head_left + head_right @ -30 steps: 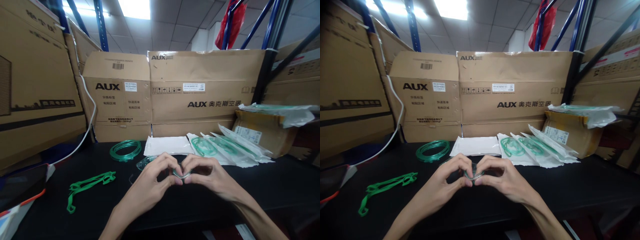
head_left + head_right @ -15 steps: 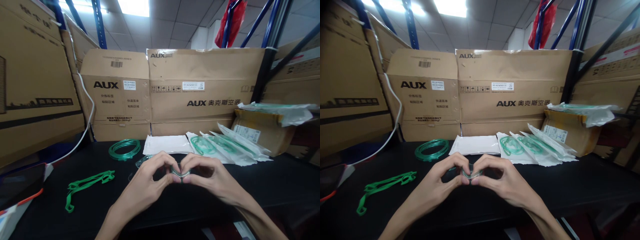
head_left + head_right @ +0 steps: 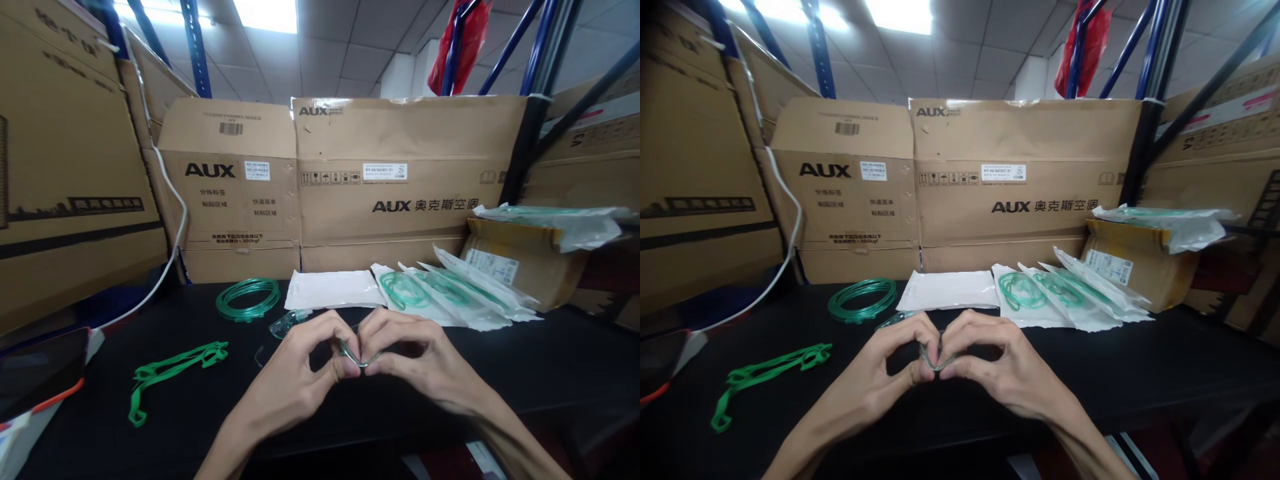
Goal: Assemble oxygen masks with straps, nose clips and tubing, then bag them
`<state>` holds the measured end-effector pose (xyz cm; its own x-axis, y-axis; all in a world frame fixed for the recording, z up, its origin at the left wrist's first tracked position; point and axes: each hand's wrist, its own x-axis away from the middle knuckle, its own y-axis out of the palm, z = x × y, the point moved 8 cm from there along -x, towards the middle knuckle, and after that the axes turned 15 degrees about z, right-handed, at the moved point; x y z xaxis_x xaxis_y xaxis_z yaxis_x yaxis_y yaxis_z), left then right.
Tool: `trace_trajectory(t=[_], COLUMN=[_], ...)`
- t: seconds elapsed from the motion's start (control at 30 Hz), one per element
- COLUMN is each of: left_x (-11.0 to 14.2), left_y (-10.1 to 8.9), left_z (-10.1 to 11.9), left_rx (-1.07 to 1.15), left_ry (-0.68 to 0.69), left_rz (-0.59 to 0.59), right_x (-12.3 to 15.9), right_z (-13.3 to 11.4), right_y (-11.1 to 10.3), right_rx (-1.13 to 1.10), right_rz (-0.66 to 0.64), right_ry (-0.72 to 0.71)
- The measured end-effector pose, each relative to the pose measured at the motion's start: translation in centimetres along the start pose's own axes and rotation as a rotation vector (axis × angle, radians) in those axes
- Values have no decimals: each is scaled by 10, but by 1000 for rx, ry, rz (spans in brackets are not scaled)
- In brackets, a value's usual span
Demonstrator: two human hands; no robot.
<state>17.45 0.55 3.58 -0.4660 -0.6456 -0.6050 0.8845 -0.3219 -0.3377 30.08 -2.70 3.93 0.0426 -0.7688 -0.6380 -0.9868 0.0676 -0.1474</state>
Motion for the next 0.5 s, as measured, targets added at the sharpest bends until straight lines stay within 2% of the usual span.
trace_trajectory(t=[0.2, 0.5], left_x=[2, 0], left_y=[2, 4], left_z=[-3, -6], left_rx=[-5, 7], left_ry=[-29, 1], left_rz=[30, 39], right_x=[-1, 0], right_z=[-2, 2], right_y=[0, 2], right_rx=[-33, -82], right_rz=[6, -16], right_ry=[22, 92])
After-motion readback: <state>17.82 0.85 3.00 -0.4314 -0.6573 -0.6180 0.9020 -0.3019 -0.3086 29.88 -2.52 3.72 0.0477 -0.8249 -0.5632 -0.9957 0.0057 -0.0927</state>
